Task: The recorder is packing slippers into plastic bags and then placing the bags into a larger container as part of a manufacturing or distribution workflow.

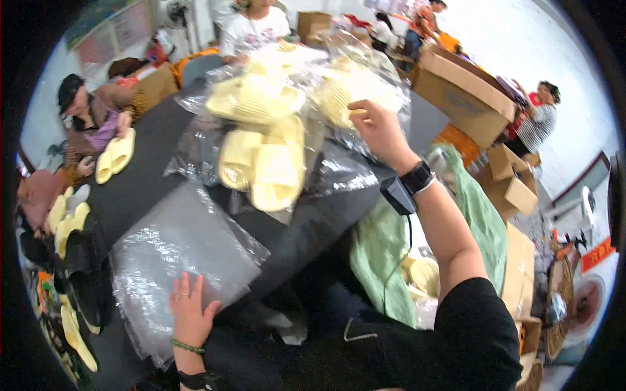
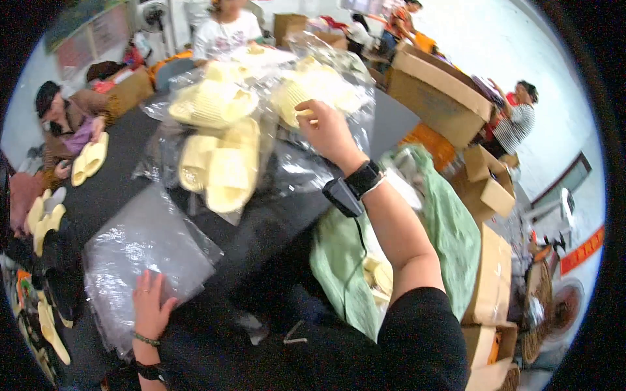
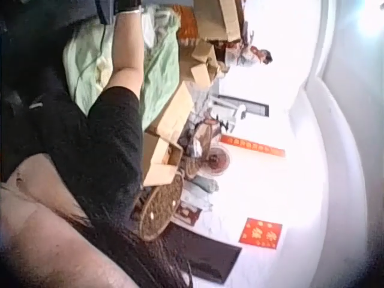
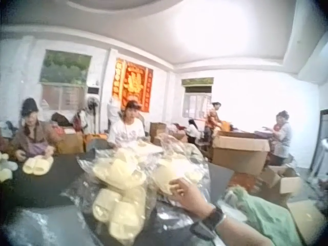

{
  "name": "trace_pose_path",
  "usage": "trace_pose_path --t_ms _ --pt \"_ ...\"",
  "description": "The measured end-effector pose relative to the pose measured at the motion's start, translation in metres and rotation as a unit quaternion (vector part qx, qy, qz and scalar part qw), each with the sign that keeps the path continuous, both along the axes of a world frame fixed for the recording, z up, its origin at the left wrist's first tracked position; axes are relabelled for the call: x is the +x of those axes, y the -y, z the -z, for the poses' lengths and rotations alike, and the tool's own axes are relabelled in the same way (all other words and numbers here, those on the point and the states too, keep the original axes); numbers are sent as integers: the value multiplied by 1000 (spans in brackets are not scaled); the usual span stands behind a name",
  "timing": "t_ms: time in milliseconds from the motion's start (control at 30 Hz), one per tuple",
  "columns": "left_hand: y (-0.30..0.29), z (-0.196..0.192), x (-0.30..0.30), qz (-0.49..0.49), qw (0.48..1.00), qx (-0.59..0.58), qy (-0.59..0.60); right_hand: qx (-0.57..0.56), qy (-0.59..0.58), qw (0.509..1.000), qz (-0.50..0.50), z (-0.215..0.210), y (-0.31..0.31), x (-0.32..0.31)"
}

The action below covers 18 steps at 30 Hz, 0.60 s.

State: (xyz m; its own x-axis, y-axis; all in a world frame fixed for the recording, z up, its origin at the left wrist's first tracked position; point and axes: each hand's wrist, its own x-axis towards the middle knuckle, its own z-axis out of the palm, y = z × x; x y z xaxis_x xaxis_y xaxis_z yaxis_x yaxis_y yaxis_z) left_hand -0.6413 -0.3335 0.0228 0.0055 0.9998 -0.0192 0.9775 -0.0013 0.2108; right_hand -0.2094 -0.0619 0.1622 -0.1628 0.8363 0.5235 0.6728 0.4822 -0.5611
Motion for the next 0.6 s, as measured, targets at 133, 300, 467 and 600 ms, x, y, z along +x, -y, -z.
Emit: trace_pose_path --t_ms 133,300,467,600 --pt "5 -6 -7 19 1000 -3 -2 8 -69 996 61 37 18 95" --pt "-1 -8 0 5 999 -33 -10 -57 88 953 283 142 60 255" --pt "-1 1 -5 21 999 -24 -14 -181 170 895 371 231 119 307" --pt "4 -2 -8 18 1000 -22 -13 -304 296 862 278 225 144 204"
